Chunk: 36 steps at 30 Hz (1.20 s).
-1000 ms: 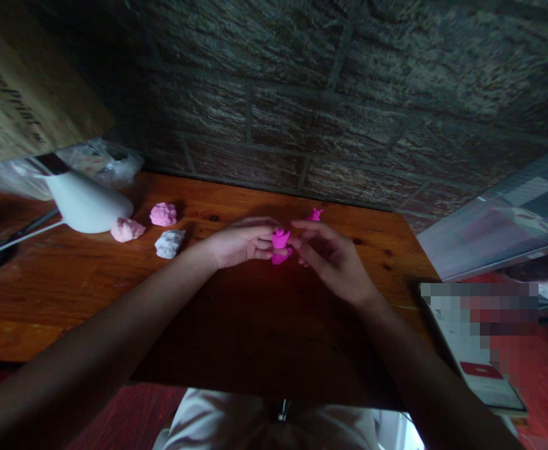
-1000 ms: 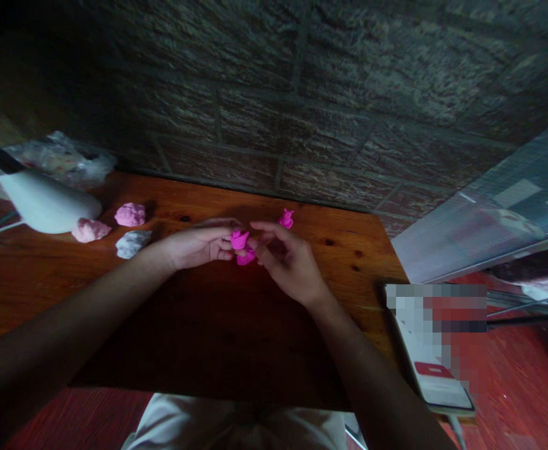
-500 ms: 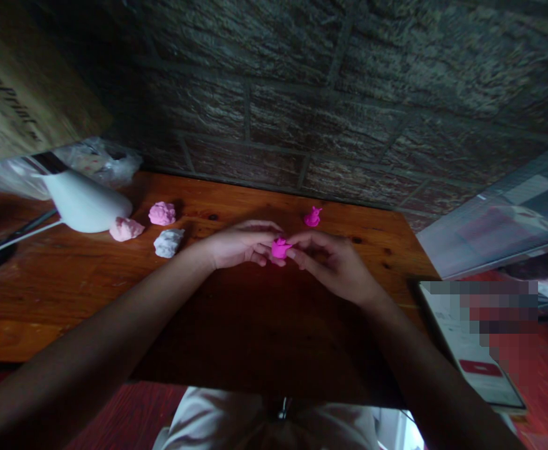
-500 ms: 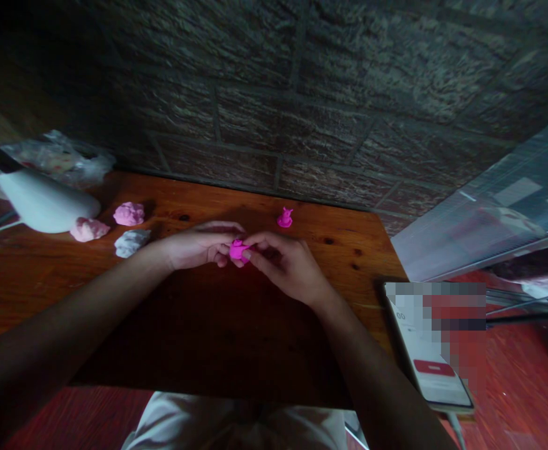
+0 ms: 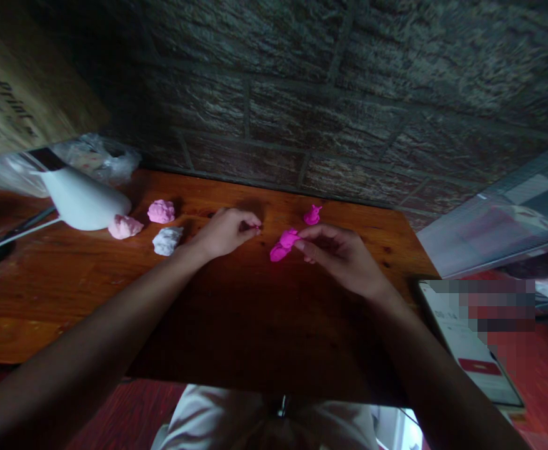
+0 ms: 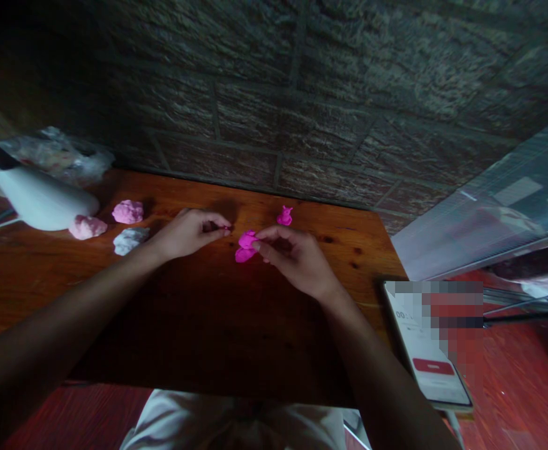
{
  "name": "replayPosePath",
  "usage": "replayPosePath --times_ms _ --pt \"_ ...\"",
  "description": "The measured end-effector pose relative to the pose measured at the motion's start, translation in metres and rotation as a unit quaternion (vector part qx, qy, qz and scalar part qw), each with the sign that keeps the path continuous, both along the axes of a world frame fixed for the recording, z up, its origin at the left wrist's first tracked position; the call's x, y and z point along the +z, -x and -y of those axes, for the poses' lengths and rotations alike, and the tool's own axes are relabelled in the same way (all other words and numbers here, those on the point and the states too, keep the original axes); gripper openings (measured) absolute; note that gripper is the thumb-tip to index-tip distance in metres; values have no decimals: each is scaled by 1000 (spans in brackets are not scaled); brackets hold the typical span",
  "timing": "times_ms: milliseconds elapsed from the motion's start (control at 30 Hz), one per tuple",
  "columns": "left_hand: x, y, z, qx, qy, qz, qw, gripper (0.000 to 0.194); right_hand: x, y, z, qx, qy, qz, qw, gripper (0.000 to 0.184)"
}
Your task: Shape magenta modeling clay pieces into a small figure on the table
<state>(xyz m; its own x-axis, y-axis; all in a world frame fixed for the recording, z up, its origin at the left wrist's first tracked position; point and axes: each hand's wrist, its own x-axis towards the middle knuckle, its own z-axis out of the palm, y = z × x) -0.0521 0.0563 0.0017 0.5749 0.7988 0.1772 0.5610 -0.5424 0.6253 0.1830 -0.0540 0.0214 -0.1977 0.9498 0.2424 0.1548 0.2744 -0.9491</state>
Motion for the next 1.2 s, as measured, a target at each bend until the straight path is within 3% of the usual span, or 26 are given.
replayPosePath --times_ms 300,733,833,933,1033,1200 --pt "-3 -3 2 -25 -37 14 999 13 -3 -3 -1 -15 -3 23 1000 20" --pt "1 -6 9 -33 -37 3 999 23 -7 -7 -2 -58 -53 122 989 14" --pt "5 -8 15 -78 30 113 990 39 -8 -6 -2 -61 -59 139 987 15" --pt "11 -12 20 -139 148 206 957 51 -8 -2 -2 -63 -66 155 984 15" --pt "15 -14 23 -141 217 225 939 39 -9 2 -1 -58 -64 154 984 16" --pt "16 -13 23 -132 254 243 927 29 -13 3 -3 -83 -47 112 989 25"
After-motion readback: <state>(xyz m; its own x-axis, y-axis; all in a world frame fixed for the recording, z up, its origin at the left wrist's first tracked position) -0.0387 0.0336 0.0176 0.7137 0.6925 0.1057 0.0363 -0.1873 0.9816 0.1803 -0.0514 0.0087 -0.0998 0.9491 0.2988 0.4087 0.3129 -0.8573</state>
